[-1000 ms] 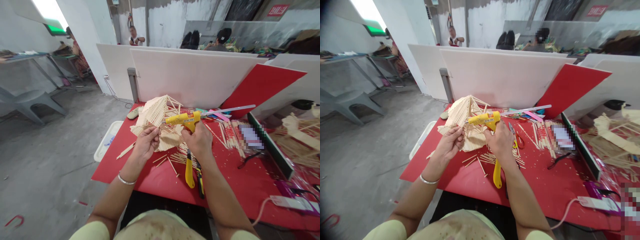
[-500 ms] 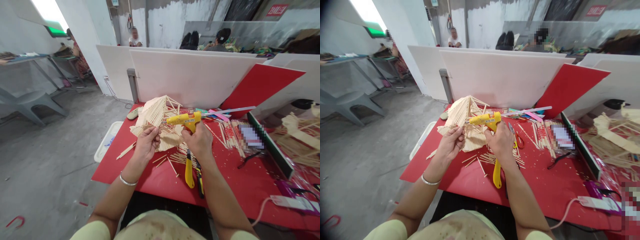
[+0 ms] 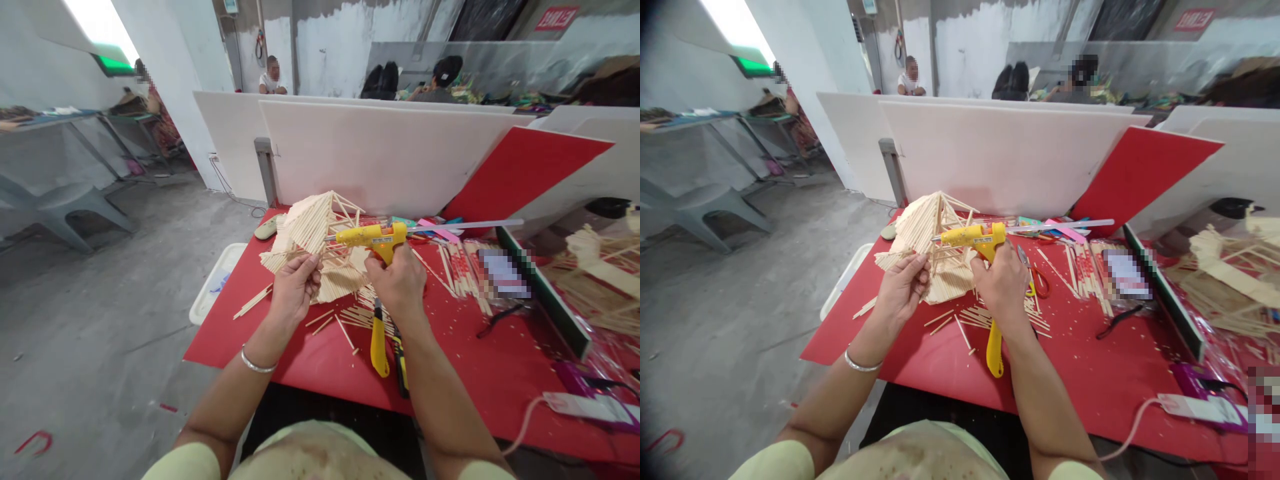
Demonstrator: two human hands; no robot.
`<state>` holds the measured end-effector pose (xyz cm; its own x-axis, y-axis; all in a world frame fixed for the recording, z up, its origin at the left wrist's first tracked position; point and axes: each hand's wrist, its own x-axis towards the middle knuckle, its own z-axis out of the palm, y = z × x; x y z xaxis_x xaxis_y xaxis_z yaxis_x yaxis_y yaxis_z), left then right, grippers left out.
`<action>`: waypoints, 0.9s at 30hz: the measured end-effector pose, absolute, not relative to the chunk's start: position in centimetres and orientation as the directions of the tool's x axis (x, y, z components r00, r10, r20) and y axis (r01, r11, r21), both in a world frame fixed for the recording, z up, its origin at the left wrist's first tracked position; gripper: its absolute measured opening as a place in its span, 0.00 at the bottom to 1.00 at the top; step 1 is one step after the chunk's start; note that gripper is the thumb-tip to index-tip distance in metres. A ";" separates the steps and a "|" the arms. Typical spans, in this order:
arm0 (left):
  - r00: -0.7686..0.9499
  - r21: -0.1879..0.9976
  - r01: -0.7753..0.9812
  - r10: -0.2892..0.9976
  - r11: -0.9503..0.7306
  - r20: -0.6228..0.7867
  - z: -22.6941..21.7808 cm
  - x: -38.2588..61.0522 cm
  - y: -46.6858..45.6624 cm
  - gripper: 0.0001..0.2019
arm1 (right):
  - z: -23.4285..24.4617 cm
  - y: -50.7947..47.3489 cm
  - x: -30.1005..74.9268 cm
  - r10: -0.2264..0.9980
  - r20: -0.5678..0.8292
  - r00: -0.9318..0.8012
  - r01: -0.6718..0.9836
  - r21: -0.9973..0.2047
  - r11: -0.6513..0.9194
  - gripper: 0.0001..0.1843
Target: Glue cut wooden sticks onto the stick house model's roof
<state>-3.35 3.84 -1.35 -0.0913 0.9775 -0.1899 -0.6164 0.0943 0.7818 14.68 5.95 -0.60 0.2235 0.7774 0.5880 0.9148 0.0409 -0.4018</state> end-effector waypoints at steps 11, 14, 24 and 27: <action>-0.113 0.764 -0.640 0.974 0.079 -0.195 -1.2 -3.3 3.9 0.17 | -0.6 5.7 14.7 0.789 0.577 0.213 0.909 -0.412 0.056 0.16; -0.098 0.760 -0.643 0.975 0.092 -0.200 -1.3 -3.3 3.9 0.17 | -0.5 5.6 14.6 0.798 0.559 0.227 0.908 -0.418 0.034 0.16; -0.125 0.760 -0.645 0.970 0.078 -0.206 -1.2 -3.2 4.0 0.16 | -0.7 5.8 14.6 0.783 0.579 0.229 0.920 -0.392 0.021 0.16; -0.113 0.761 -0.644 0.973 0.081 -0.199 -1.3 -3.3 4.1 0.16 | -0.8 5.7 14.5 0.788 0.571 0.229 0.918 -0.395 0.019 0.16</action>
